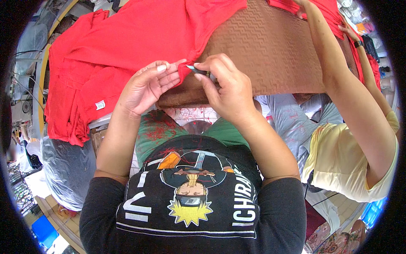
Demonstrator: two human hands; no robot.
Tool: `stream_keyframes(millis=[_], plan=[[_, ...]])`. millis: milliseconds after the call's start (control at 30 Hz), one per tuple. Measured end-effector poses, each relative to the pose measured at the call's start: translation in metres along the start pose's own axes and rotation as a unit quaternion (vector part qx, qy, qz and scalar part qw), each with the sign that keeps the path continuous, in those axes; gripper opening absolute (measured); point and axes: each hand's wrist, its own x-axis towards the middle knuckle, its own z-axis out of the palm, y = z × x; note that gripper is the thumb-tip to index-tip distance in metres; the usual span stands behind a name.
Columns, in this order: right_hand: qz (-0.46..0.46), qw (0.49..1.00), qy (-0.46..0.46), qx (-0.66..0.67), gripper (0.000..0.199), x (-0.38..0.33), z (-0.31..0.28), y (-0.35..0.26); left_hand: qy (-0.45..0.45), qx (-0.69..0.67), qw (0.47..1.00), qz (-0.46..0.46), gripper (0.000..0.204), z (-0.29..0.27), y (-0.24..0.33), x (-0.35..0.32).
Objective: The person prepares red fabric garments by using shears to trim loose threads from the necklines and seams, then places a camera or electronic device into a small case.
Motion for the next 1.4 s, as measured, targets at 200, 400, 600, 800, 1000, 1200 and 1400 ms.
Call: stream_keyframes(millis=[200, 400, 600, 800, 1000, 1200, 1400], plan=[[-0.030, 0.999, 0.005, -0.015, 0.017, 0.006, 0.012, -0.002, 0.008, -0.034, 0.999, -0.005, 0.016, -0.003, -0.005, 0.001], [-0.063, 0.993, -0.016, -0.094, 0.015, 0.010, 0.002, -0.003, -0.043, 0.266, 0.963, -0.011, 0.019, 0.019, 0.005, -0.016], [0.008, 0.992, 0.091, -0.085, 0.025, 0.012, -0.032, 0.021, -0.151, 0.811, 0.539, 0.171, 0.017, 0.060, 0.051, -0.051], [0.162, 0.985, 0.055, -0.009, 0.027, 0.007, -0.032, 0.036, -0.088, 0.755, 0.622, 0.191, 0.010, 0.056, 0.040, -0.001], [0.237, 0.971, -0.039, 0.017, 0.020, 0.000, -0.026, 0.036, -0.076, 0.767, 0.578, 0.269, 0.017, 0.042, 0.015, 0.035], [0.283, 0.953, -0.097, 0.040, 0.022, -0.003, -0.019, 0.045, -0.014, 0.820, 0.559, 0.124, 0.047, 0.028, 0.008, -0.002], [0.277, 0.954, -0.104, 0.045, 0.023, 0.005, -0.014, 0.050, 0.053, 0.845, 0.506, 0.167, 0.091, 0.005, -0.012, -0.063]])
